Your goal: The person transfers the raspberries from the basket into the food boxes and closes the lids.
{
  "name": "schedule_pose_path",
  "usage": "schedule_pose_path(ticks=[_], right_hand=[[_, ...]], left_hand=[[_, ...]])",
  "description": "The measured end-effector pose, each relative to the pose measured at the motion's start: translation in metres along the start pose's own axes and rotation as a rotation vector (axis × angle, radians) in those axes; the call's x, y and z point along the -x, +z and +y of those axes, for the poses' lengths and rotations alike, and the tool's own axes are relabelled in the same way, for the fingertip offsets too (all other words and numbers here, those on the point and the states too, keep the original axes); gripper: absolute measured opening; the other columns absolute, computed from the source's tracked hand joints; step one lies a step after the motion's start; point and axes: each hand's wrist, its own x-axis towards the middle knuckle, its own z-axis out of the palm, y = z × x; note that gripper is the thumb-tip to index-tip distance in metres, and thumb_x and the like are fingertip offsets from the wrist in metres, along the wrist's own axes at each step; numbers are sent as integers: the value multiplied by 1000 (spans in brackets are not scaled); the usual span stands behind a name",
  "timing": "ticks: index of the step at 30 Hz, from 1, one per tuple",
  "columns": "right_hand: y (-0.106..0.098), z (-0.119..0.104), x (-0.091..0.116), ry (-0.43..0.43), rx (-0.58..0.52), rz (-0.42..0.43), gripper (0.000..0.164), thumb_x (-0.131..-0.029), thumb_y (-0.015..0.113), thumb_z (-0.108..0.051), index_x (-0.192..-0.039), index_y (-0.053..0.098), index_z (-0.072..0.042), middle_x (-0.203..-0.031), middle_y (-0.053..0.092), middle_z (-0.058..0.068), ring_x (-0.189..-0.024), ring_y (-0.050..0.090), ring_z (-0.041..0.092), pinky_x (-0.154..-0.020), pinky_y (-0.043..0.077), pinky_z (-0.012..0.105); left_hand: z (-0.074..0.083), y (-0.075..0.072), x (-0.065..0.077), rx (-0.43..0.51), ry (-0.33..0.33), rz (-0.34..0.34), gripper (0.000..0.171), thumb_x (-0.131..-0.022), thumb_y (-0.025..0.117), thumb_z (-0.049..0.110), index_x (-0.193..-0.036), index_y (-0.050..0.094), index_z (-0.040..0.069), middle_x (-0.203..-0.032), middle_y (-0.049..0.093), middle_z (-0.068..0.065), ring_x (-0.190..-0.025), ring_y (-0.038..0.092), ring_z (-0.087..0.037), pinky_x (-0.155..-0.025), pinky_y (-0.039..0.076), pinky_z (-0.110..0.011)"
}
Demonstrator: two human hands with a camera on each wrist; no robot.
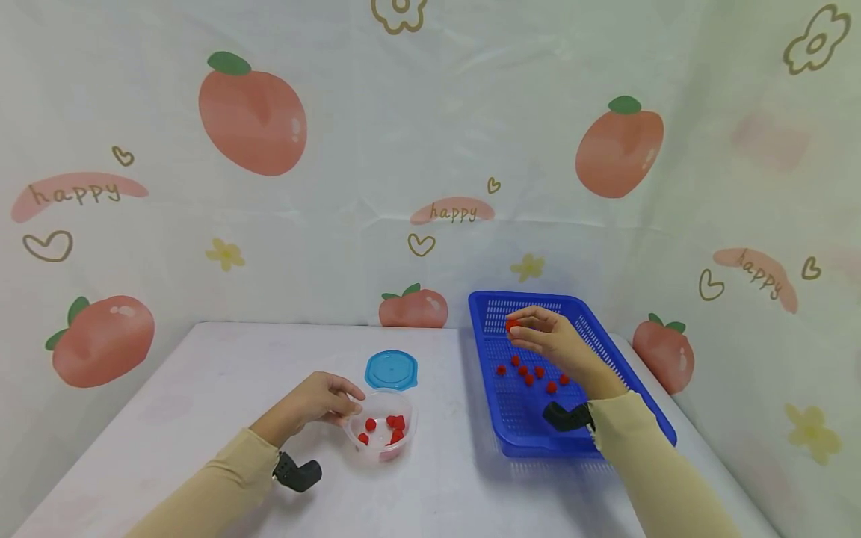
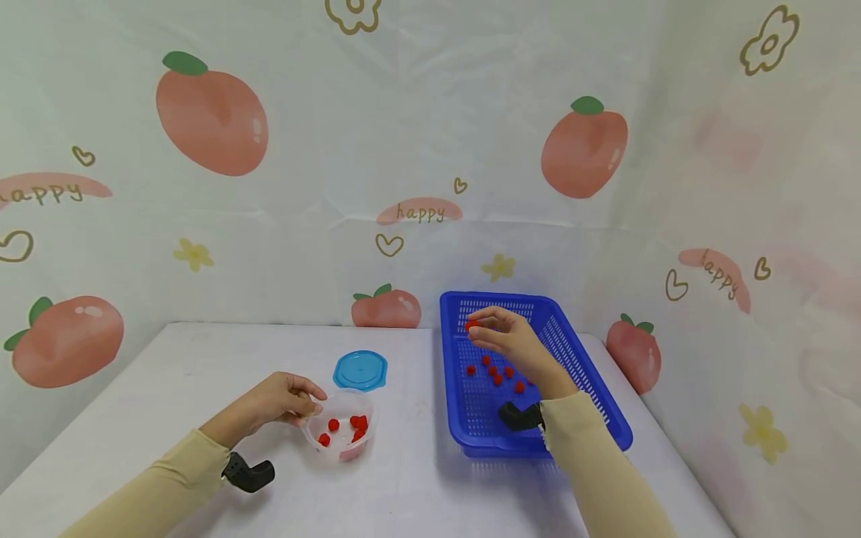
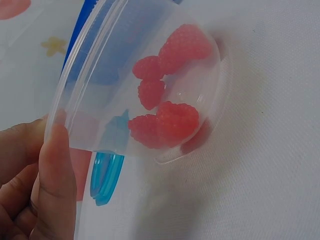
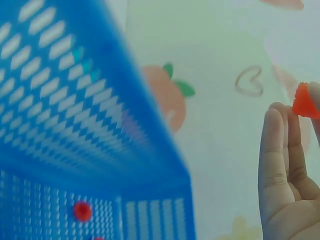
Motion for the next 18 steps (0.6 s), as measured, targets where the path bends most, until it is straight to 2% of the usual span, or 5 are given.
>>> schedule_pose_path(ticks=[7, 14, 18], right_hand=[[26, -14, 5, -56, -51, -8, 16, -95, 61, -9, -109, 62, -14, -104, 66, 0, -99, 66, 17, -90, 54, 27], [56, -22, 10, -79, -103, -1, 17, -93, 63, -7, -107, 64, -16, -100, 66, 1, -95, 67, 16, -89, 55, 29], [75, -23, 13, -75, -131, 13, 18, -92, 64, -5, -108, 64, -13, -100, 66, 0, -94, 67, 15, -87, 55, 27]], left_hand=[[-1, 0, 0, 4, 5, -4, 21, -82, 76, 11, -100, 71, 3, -78, 65, -8, -59, 59, -17, -61, 56, -25], [-1, 0, 0, 3, 7, -4, 20, -81, 77, 11, -99, 71, 3, -74, 64, -7, -57, 58, -16, -59, 55, -24], [-1, 0, 1, 5, 16, -6, 21, -81, 76, 11, -99, 71, 3, -74, 64, -7, -57, 59, -16, -60, 56, -25]])
